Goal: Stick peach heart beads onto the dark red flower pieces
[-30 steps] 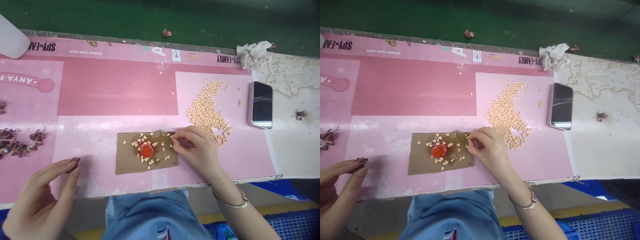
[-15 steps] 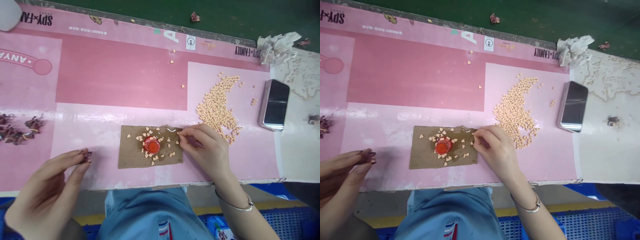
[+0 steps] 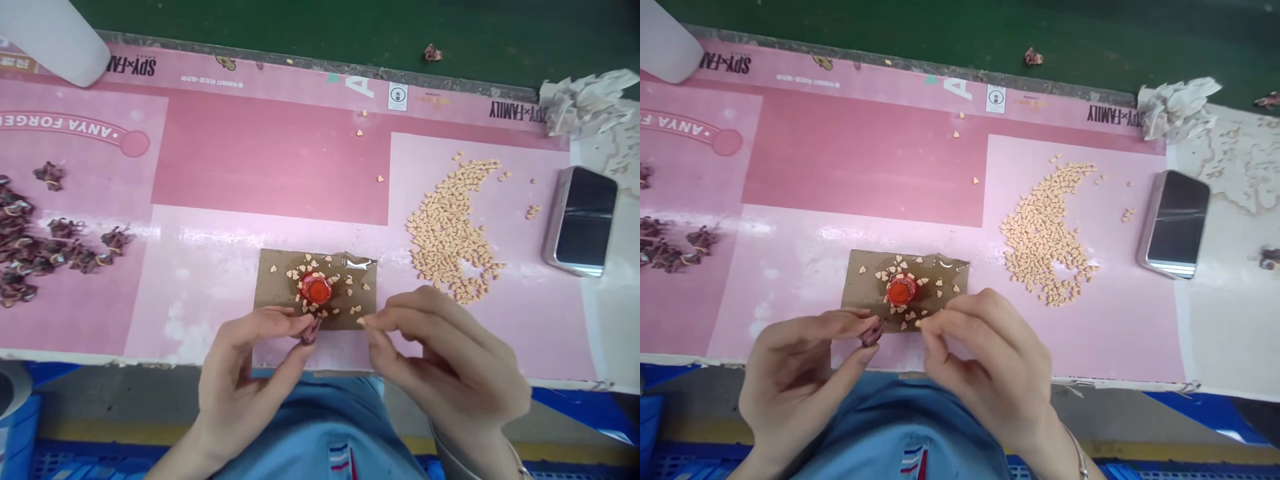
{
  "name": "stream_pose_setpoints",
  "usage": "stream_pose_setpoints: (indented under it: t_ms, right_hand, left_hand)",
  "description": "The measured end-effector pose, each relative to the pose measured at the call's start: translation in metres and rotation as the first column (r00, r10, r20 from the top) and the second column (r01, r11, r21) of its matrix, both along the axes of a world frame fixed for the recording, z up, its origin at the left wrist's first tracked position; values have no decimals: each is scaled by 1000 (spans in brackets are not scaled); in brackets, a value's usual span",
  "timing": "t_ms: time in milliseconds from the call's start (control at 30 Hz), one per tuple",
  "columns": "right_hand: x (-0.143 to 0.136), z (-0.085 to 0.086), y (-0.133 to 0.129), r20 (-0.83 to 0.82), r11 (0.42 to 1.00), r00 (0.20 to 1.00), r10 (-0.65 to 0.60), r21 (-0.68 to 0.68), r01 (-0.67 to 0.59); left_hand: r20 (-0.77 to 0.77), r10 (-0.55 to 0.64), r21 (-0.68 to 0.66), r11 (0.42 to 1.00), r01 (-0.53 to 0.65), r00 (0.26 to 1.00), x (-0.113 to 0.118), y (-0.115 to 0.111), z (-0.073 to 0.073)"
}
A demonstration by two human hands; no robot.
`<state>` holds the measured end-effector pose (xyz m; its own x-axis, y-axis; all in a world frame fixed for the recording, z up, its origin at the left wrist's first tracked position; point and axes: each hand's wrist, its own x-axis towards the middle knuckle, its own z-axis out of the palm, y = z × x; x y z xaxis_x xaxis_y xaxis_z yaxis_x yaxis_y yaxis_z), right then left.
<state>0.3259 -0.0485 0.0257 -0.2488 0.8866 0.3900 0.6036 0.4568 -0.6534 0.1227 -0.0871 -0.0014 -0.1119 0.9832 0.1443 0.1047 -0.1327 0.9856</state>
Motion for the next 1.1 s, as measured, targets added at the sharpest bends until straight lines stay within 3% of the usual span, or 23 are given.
stream_pose_setpoints:
  t_ms: [100,233,433,733,833,933,1100]
  right_hand:
    - [-12,5,-3,-38,998,998,54,-13,-55]
    - [-16,1,-5,-111,999,993,34,-11,-35]
    - [-13,-2,-7,-177,997,984,-11,-73,-2]
    - [-16,-1,-8,-206,998,979,3,-68,-17]
    - [-15,2,-7,-165,994,981,97,-25,-102]
    - [-14,4,-5,-116,984,978,176,16,-175]
    - [-11,4,-6,-5,974,974,225,9,-225]
  left_hand:
    - [-106,-31,115,992,43,994,2,4,2]
    - [-209,-54,111,991,79,976,3,3,3]
    - [85,-118,-69,990,124,989,2,-5,4]
    - [248,-189,-255,934,252,950,-7,9,6]
    - [437,-171,-339,878,338,883,-6,10,6]
    - [631,-108,-367,830,419,768,-4,8,7]
    - [730,-59,-374,799,471,681,-4,4,7]
